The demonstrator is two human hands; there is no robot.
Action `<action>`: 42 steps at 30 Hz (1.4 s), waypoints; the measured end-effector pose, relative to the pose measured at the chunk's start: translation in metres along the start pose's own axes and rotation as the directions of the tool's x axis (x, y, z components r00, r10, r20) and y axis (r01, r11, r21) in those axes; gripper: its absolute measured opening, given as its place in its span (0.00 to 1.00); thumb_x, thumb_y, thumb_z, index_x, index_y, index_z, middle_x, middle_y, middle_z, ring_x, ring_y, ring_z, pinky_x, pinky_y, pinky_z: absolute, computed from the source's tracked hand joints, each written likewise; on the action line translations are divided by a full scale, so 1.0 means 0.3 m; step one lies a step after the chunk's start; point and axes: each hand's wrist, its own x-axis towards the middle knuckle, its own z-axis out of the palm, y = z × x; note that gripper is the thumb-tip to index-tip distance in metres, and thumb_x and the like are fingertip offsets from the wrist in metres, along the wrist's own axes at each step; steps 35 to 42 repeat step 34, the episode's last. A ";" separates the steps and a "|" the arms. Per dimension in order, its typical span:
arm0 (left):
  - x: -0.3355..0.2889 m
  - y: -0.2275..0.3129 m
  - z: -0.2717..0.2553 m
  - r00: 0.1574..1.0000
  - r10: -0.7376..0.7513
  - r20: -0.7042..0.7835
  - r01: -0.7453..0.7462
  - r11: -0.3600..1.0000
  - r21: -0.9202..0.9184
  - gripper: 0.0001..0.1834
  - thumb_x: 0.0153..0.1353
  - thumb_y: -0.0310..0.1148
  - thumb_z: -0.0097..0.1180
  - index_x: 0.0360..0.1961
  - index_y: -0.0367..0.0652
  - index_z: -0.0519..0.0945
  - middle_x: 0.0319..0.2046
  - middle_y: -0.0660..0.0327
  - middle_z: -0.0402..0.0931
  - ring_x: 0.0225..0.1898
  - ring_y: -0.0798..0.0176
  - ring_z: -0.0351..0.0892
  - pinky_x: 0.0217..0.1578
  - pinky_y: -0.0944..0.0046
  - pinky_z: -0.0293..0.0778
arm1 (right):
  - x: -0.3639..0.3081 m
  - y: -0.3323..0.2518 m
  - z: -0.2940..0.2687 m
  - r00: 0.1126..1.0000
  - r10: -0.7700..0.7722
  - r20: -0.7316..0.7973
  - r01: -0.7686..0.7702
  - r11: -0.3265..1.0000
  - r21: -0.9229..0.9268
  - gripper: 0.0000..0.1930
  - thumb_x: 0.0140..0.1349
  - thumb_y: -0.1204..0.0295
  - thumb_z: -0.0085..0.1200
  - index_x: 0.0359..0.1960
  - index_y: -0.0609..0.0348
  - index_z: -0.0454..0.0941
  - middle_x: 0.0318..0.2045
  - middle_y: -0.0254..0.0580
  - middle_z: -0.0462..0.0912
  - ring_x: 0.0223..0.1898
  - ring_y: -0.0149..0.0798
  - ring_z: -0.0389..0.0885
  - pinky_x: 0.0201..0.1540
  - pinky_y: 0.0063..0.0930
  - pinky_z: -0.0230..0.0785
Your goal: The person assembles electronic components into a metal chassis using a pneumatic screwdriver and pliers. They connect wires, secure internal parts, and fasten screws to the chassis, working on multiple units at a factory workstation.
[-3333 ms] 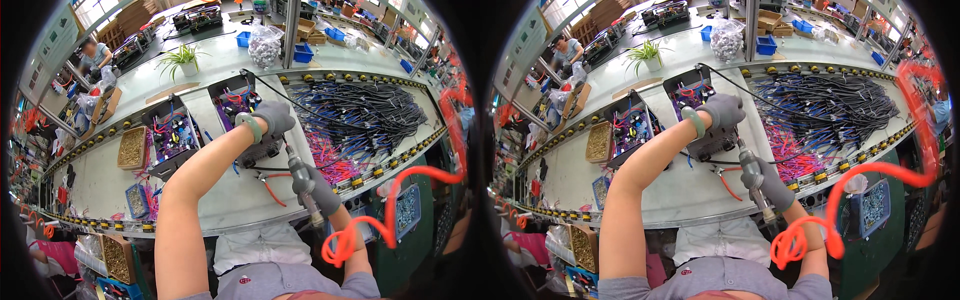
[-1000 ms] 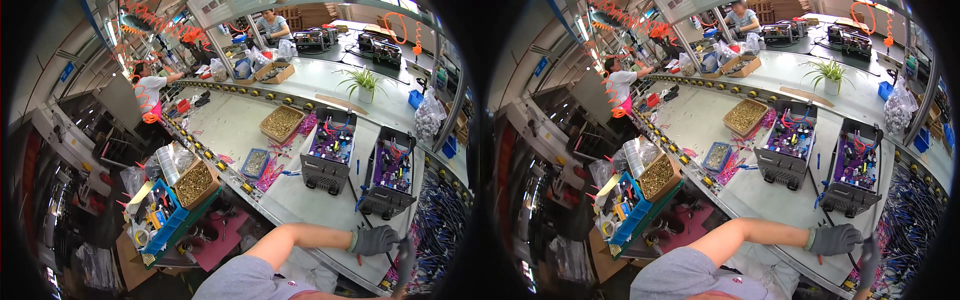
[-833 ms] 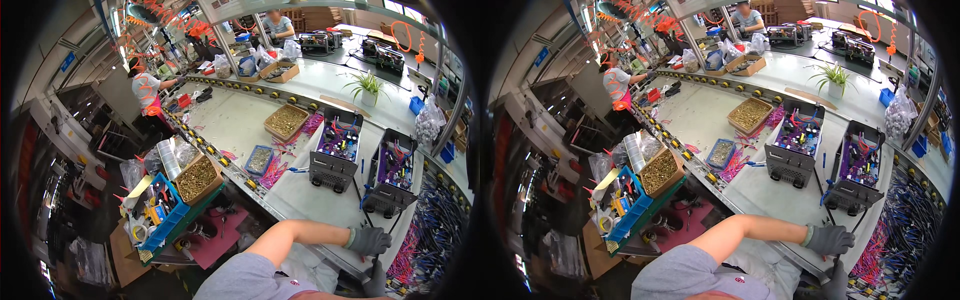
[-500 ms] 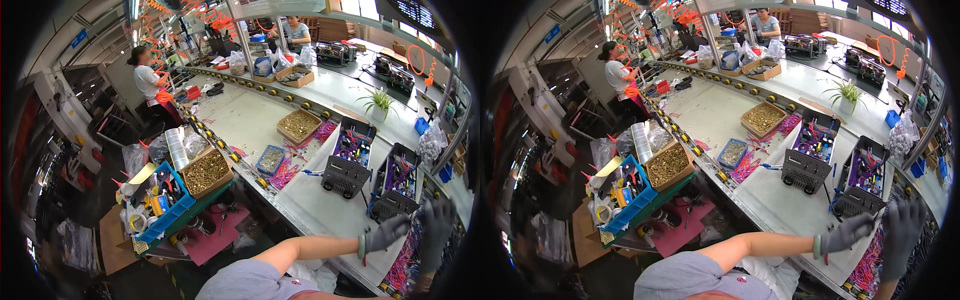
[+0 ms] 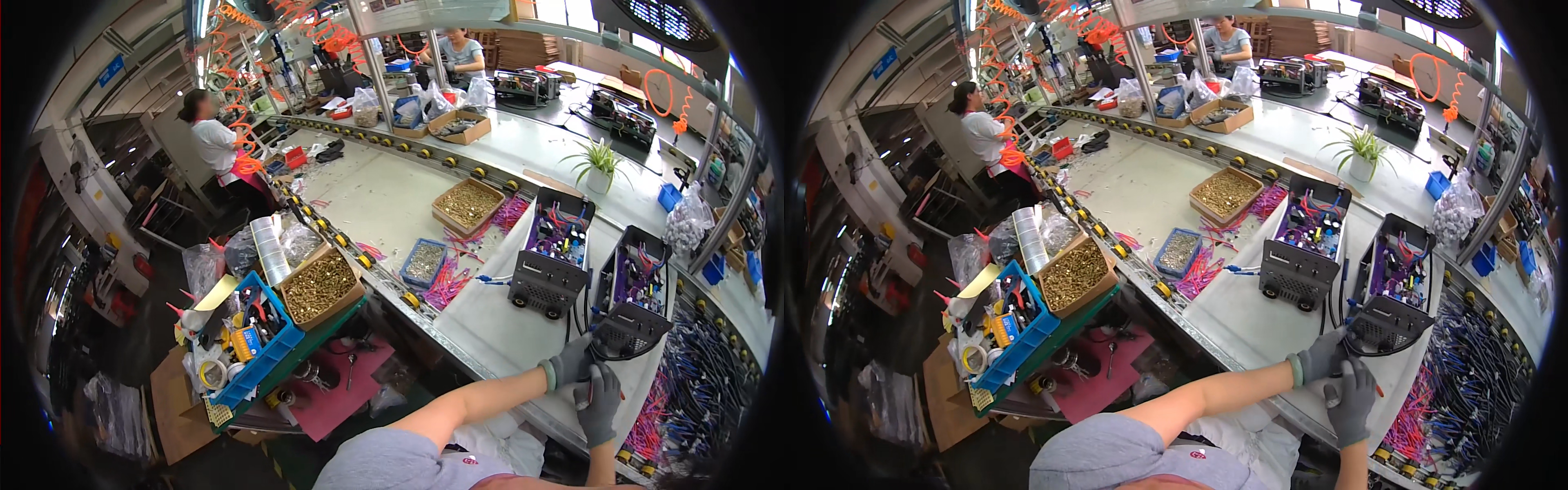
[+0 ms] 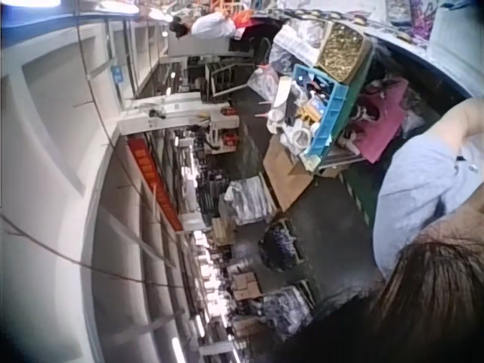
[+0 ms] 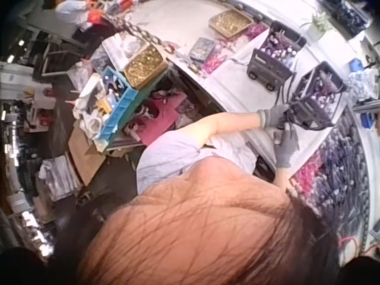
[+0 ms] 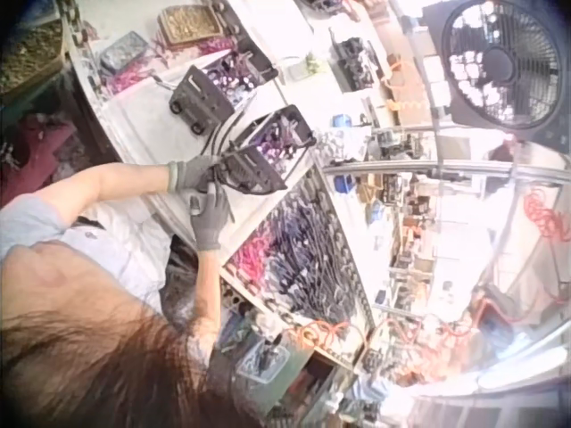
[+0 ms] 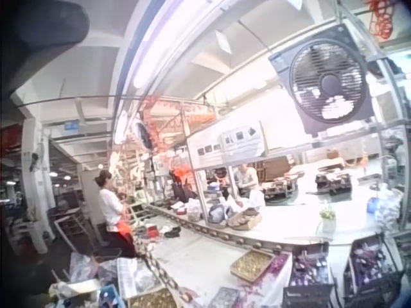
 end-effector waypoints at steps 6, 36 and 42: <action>0.029 0.047 -0.043 0.975 0.044 -0.218 -0.025 0.996 0.088 0.16 0.72 0.49 0.42 0.37 0.52 0.76 0.31 0.64 0.79 0.36 0.62 0.80 0.42 0.57 0.76 | -0.104 -0.018 0.052 0.989 0.146 0.021 -0.139 0.971 -0.193 0.20 0.51 0.64 0.59 0.46 0.58 0.77 0.49 0.52 0.76 0.54 0.55 0.72 0.56 0.52 0.61; -0.739 0.342 -0.140 0.606 0.534 0.590 0.163 -0.809 0.565 0.22 0.52 0.39 0.59 0.49 0.46 0.75 0.51 0.55 0.74 0.57 0.51 0.71 0.61 0.48 0.62 | -0.079 0.165 0.106 0.474 0.879 0.049 -0.881 0.474 0.014 0.43 0.62 0.49 0.56 0.69 0.66 0.54 0.61 0.66 0.69 0.61 0.60 0.70 0.62 0.41 0.61; -0.739 0.342 -0.140 0.606 0.534 0.590 0.163 -0.809 0.565 0.22 0.52 0.39 0.59 0.49 0.46 0.75 0.51 0.55 0.74 0.57 0.51 0.71 0.61 0.48 0.62 | -0.079 0.165 0.106 0.474 0.879 0.049 -0.881 0.474 0.014 0.43 0.62 0.49 0.56 0.69 0.66 0.54 0.61 0.66 0.69 0.61 0.60 0.70 0.62 0.41 0.61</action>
